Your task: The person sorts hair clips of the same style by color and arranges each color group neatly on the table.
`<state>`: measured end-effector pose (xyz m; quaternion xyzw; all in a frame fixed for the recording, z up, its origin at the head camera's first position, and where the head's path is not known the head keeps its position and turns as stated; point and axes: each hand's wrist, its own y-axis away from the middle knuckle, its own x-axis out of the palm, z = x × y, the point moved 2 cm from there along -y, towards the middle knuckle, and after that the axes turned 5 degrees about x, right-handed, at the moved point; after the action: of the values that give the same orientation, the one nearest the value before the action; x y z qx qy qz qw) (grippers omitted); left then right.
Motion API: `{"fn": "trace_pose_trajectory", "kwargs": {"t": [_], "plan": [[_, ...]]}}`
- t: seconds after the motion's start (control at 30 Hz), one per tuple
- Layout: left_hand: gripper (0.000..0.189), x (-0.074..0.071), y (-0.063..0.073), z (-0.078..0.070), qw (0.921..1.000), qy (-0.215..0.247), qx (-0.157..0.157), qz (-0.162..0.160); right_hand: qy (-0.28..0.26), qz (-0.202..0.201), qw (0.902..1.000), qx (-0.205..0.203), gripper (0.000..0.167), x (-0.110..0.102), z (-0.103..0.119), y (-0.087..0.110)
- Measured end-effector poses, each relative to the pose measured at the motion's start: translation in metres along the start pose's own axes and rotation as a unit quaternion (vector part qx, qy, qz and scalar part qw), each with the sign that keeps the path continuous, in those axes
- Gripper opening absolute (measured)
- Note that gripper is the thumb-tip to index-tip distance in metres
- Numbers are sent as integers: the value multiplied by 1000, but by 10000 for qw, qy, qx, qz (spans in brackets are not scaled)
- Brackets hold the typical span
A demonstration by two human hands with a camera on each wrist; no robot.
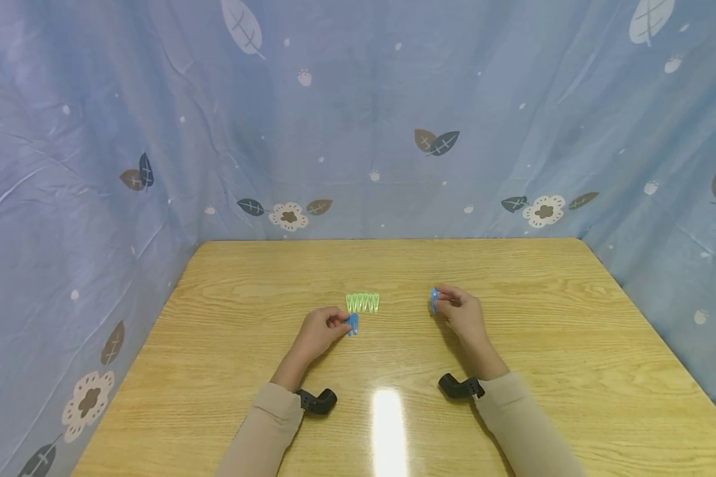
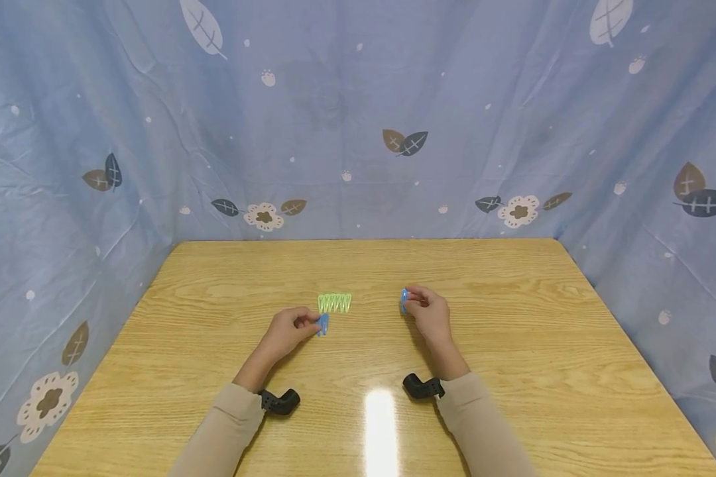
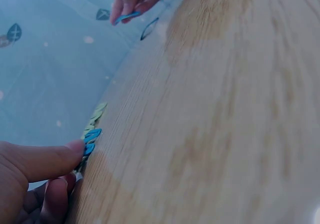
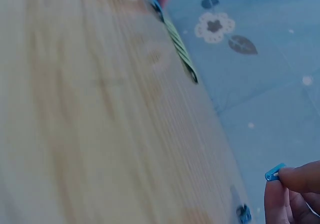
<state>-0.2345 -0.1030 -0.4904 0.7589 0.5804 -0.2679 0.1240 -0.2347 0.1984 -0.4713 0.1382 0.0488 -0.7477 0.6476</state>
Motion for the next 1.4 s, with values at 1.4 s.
{"fn": "trace_pose_trajectory", "kwargs": {"t": [1.4], "plan": [[15, -1, 0, -2, 10000, 16, -38, -49, 910, 414, 9924, -715, 23, 125, 22, 28]]}}
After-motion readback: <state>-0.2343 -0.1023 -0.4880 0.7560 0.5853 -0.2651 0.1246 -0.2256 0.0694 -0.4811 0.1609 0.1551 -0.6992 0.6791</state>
